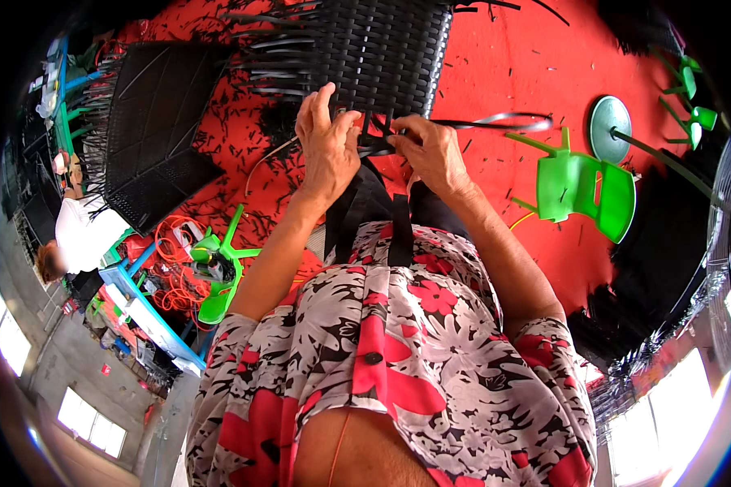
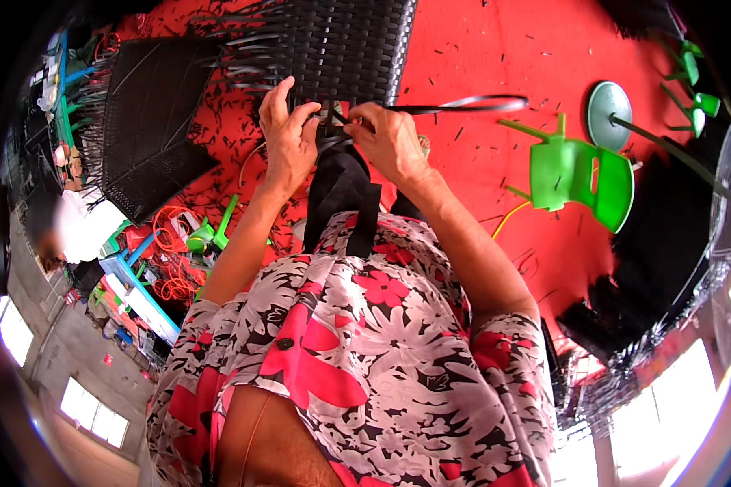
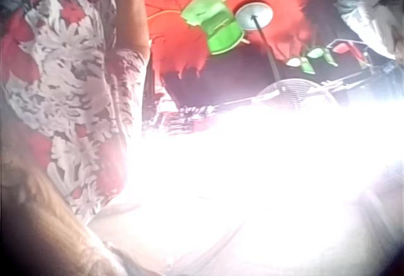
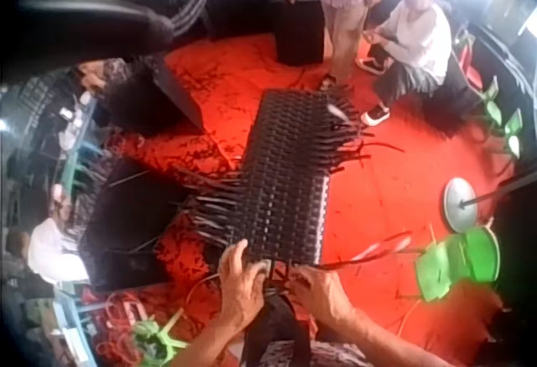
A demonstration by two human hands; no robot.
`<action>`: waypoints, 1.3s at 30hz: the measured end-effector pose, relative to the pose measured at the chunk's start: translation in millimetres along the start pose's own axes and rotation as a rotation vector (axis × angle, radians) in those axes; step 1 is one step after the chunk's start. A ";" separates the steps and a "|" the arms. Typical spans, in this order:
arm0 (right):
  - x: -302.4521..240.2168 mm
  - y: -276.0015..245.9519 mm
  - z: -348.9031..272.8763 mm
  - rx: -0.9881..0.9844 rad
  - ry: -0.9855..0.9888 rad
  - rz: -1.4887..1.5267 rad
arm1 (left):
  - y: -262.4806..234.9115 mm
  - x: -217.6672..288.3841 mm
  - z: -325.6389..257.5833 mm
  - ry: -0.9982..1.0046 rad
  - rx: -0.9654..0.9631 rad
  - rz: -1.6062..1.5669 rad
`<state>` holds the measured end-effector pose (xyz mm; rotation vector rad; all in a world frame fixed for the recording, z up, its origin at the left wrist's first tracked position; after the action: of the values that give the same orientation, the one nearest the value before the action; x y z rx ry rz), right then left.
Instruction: The person is weaving black plastic strips into the frame of a chair by hand, threading the strips through the existing weave and pulling them into place.
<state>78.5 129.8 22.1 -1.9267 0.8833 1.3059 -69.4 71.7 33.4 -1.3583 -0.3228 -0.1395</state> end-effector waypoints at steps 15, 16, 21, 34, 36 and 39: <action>8.8 18.3 18.8 0.057 -0.234 -0.251 | 19.1 -11.5 2.0 -0.183 -0.018 -0.044; 4.2 18.5 16.1 0.057 -0.248 -0.249 | 12.1 -12.0 -0.7 -0.200 0.001 -0.073; -13.4 33.3 14.9 -0.005 -0.408 -0.106 | -32.7 -0.8 -8.8 -0.173 0.154 -0.241; 2.4 41.9 38.4 -0.049 0.026 -0.356 | 3.4 -25.8 -3.7 -0.053 -0.033 0.167; 2.7 43.8 41.7 -0.031 0.006 -0.364 | 7.7 -24.7 -6.9 -0.057 -0.042 0.202; 0.8 45.8 45.4 -0.012 0.026 -0.354 | 13.4 -23.0 -10.4 -0.112 -0.066 0.207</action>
<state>18.3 140.1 1.4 -2.0023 0.5153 1.0788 -85.9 62.3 12.0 -1.4592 -0.2707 0.0996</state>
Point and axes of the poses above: each hand's wrist, its own z-axis towards the middle knuckle, its own y-axis out of the palm, x = y × z, the point moved 5 cm from there along z, towards the middle knuckle, and after that the axes turned 15 degrees about z, right-handed, at the moved point
